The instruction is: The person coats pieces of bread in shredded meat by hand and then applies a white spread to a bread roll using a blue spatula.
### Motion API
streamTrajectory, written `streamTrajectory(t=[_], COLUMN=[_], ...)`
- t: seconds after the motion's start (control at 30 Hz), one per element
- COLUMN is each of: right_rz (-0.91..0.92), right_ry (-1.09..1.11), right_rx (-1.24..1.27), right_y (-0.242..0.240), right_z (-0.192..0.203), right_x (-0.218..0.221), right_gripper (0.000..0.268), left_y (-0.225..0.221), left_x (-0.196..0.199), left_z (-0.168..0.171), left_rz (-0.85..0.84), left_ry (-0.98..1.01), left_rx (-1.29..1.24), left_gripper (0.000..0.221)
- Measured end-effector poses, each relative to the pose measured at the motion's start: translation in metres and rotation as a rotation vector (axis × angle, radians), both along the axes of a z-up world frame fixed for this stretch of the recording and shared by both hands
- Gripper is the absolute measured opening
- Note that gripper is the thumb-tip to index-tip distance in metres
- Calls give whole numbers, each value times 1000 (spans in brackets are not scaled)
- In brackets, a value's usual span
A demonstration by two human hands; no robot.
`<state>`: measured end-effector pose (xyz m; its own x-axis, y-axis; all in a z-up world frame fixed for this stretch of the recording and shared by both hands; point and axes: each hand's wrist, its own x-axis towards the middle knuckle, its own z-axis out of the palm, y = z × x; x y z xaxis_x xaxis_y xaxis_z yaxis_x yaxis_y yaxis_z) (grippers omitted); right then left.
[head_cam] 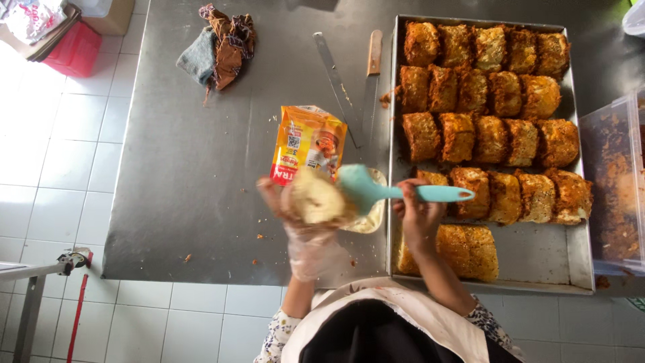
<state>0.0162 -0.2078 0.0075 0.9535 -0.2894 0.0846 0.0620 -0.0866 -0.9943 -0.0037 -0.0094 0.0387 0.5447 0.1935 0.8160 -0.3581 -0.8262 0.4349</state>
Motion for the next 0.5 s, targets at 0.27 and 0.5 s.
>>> streamTrajectory(t=[0.27, 0.5], right_rz=[53, 109], right_ry=[-109, -292], right_rx=[-43, -513], right_y=[-12, -19], right_z=[14, -4], right_x=[8, 25], right_gripper=[22, 20], left_y=[-2, 30], left_x=[-6, -18], left_z=[-51, -84], left_rz=[-837, -863], left_ry=[265, 143], left_rx=[-891, -1628], left_gripper=[136, 136])
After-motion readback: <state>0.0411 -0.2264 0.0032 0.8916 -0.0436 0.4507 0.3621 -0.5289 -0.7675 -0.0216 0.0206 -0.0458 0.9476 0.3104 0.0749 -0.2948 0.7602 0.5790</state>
